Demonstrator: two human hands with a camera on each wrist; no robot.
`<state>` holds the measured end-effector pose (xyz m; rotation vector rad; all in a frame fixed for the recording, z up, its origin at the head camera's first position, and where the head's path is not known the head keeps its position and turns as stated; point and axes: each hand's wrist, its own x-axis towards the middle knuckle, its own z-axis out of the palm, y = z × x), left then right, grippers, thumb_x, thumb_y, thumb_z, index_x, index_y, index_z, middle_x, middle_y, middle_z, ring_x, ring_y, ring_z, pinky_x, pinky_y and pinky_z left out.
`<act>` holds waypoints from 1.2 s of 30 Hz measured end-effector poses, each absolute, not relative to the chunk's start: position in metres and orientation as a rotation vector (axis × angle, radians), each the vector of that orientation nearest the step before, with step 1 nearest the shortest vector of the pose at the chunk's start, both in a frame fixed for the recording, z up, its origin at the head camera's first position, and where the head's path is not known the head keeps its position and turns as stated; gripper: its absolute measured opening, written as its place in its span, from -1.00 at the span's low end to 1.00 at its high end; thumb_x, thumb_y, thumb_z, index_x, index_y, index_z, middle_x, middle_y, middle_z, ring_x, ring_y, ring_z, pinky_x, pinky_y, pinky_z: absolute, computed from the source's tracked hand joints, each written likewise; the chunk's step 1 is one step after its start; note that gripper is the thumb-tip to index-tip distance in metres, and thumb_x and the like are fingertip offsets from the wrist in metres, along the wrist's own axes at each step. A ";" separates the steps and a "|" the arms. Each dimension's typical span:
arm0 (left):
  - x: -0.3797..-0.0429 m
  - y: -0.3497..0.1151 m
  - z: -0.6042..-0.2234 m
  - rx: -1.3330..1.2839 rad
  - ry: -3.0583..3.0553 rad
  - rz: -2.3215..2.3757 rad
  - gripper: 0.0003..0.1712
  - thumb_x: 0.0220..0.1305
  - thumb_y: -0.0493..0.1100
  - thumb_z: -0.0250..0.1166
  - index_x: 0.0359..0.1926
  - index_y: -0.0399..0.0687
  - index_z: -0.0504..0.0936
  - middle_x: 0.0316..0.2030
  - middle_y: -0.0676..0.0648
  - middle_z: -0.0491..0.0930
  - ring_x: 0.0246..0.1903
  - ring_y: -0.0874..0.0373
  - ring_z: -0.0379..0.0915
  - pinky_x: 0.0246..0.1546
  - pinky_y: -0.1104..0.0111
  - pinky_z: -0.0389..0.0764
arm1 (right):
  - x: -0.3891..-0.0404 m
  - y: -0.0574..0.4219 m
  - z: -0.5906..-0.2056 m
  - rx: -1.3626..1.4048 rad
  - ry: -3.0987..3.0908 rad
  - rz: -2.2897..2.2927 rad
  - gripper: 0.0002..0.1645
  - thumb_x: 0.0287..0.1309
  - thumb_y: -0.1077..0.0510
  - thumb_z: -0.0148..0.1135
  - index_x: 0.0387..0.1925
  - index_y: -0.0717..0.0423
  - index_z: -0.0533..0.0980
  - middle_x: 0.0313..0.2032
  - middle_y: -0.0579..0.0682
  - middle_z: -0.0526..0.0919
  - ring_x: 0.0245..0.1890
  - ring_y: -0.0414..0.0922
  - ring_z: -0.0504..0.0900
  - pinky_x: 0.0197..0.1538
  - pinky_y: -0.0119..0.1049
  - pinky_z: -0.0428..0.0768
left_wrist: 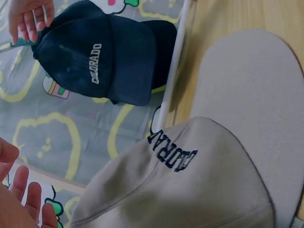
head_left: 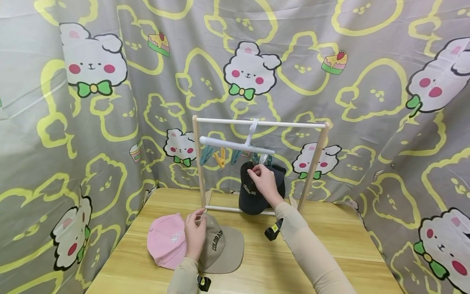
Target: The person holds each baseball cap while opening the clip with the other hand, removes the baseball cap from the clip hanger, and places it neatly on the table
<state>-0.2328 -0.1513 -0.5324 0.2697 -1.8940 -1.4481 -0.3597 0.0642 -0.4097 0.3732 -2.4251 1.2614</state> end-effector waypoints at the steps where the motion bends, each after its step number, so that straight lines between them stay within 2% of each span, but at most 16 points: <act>1: -0.233 -0.151 -0.531 0.264 -1.902 -1.448 -0.70 0.09 -0.49 0.28 -0.12 -0.25 0.69 -0.20 -0.21 0.60 -0.19 0.03 0.44 -0.23 0.53 0.44 | -0.360 0.066 -0.411 0.367 -2.429 1.259 -0.70 0.27 -0.06 0.23 -0.30 0.10 0.55 -0.40 0.06 0.70 -0.43 -0.07 0.61 -0.31 -0.26 0.54; 5: -0.236 -0.150 -0.523 0.236 -1.939 -1.450 -0.70 0.12 -0.46 0.28 -0.10 -0.22 0.69 -0.18 -0.21 0.61 -0.16 -0.02 0.46 -0.22 0.41 0.48 | -0.362 0.070 -0.415 0.329 -2.454 1.230 -0.70 0.28 -0.07 0.22 -0.29 0.09 0.55 -0.38 0.05 0.70 -0.41 -0.08 0.61 -0.28 -0.25 0.55; 10: -0.241 -0.148 -0.513 0.225 -2.009 -1.475 -0.70 0.18 -0.38 0.29 -0.05 -0.14 0.67 -0.14 -0.17 0.59 -0.10 0.02 0.46 -0.14 0.30 0.46 | -0.365 0.076 -0.420 0.307 -2.454 1.227 -0.70 0.28 -0.08 0.22 -0.27 0.09 0.55 -0.36 0.06 0.70 -0.37 -0.05 0.63 -0.23 -0.18 0.59; 16: -0.249 -0.143 -0.503 0.160 -2.015 -1.484 -0.71 0.18 -0.37 0.29 -0.04 -0.17 0.67 -0.16 -0.17 0.58 -0.10 -0.02 0.45 -0.13 0.39 0.48 | -0.368 0.084 -0.423 0.300 -2.420 1.233 -0.69 0.26 -0.07 0.24 -0.28 0.11 0.55 -0.36 0.08 0.71 -0.33 -0.02 0.66 -0.17 -0.14 0.61; 21: -0.257 -0.137 -0.494 0.104 -2.008 -1.469 -0.72 0.16 -0.39 0.30 -0.07 -0.18 0.67 -0.16 -0.18 0.58 -0.11 -0.01 0.46 -0.14 0.38 0.52 | -0.367 0.092 -0.425 0.290 -2.387 1.244 -0.69 0.23 -0.04 0.27 -0.29 0.15 0.55 -0.38 0.10 0.71 -0.35 -0.01 0.65 -0.22 -0.16 0.60; 24: -0.262 -0.134 -0.488 0.064 -2.011 -1.458 -0.72 0.16 -0.37 0.32 -0.07 -0.16 0.67 -0.15 -0.19 0.59 -0.10 -0.01 0.47 -0.10 0.32 0.51 | -0.367 0.095 -0.427 0.278 -2.380 1.246 -0.70 0.22 -0.01 0.28 -0.29 0.17 0.55 -0.38 0.11 0.70 -0.37 -0.02 0.64 -0.25 -0.21 0.58; 30: -0.271 -0.129 -0.473 -0.010 -2.031 -1.452 -0.69 0.17 -0.32 0.33 -0.02 -0.16 0.65 -0.09 -0.20 0.61 -0.04 -0.07 0.47 0.06 0.02 0.50 | -0.367 0.100 -0.428 0.264 -2.357 1.272 -0.72 0.22 0.03 0.30 -0.29 0.19 0.54 -0.39 0.13 0.69 -0.37 0.00 0.61 -0.27 -0.28 0.51; 36: -0.279 -0.124 -0.458 -0.051 -2.100 -1.468 -0.64 0.24 -0.24 0.31 0.07 -0.15 0.60 0.01 -0.20 0.57 0.06 -0.14 0.45 0.17 0.02 0.44 | -0.366 0.105 -0.428 0.272 -2.324 1.249 -0.75 0.21 0.06 0.31 -0.29 0.19 0.54 -0.39 0.12 0.68 -0.38 -0.02 0.61 -0.28 -0.29 0.52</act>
